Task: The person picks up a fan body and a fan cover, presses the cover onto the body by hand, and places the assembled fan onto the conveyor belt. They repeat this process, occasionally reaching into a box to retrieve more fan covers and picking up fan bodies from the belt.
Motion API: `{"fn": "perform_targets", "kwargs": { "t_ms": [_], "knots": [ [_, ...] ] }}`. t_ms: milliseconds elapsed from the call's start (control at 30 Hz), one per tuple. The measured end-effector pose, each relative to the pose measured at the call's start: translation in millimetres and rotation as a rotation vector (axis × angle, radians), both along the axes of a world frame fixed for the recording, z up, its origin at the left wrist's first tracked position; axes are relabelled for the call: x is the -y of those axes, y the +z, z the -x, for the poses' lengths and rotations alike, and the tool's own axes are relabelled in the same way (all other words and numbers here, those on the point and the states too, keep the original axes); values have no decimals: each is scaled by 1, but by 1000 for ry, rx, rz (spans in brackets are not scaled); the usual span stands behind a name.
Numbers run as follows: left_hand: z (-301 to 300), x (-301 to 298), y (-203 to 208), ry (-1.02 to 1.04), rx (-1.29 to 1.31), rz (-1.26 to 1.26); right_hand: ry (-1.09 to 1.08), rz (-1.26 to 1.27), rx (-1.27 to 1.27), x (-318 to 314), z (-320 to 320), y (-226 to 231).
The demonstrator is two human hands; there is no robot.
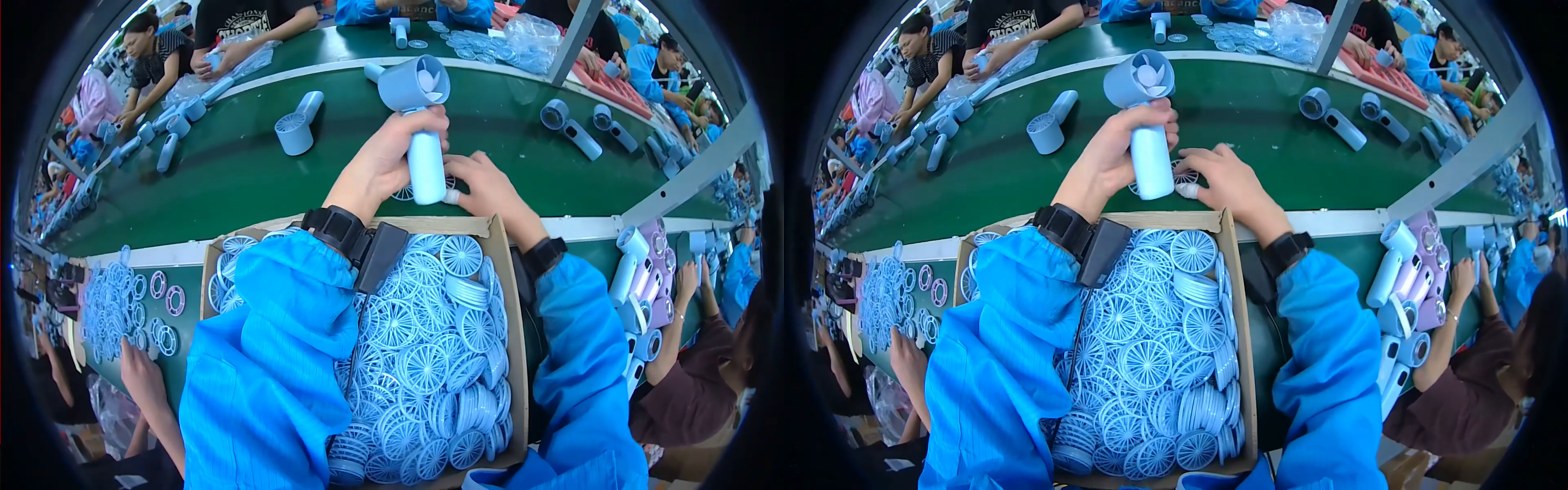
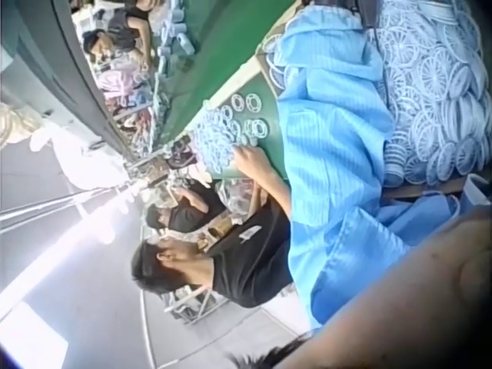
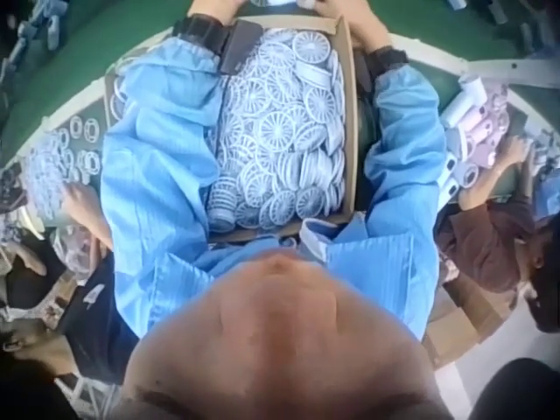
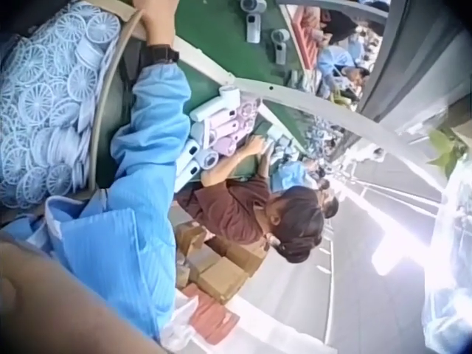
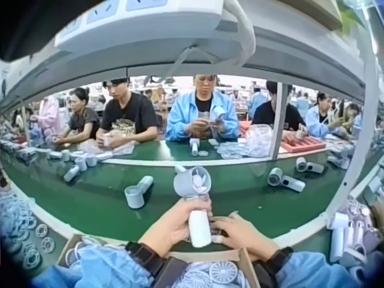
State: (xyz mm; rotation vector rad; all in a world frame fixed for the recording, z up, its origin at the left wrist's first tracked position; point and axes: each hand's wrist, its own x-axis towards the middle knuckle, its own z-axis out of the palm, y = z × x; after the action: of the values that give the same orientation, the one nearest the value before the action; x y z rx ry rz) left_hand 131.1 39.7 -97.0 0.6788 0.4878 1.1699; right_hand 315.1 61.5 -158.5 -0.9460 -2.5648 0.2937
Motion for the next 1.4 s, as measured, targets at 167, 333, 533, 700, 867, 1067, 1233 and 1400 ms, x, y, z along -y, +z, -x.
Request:
{"fn": "perform_targets", "kwargs": {
  "t_ms": [167, 333, 533, 700, 867, 1067, 1233, 1400],
  "knots": [
    [14, -8, -10, 256, -388, -4, 110, 117, -33, -5, 14, 0],
    [10, -13, -14, 465, -367, -98, -54, 279, -196, -7, 14, -7],
    [14, -19, -21, 586, -232, 41, 105, 673, -284, -19, -6, 12],
    [8, -17, -16, 533, -217, 56, 83, 799, 155, -5, -57, 78],
    [5, -17, -19, 545, -205, 84, -159, 1029, 387, 2, -55, 96],
    [-1, -19, -13, 609, -153, 80, 298, 431, 125, -39, 24, 48],
    [-8, -18, -6, 678, -116, -49, 471, 242, -72, -41, 60, 4],
    [-5, -18, -6, 638, -116, -64, 450, 508, 108, -42, 66, 25]
  ]
}}
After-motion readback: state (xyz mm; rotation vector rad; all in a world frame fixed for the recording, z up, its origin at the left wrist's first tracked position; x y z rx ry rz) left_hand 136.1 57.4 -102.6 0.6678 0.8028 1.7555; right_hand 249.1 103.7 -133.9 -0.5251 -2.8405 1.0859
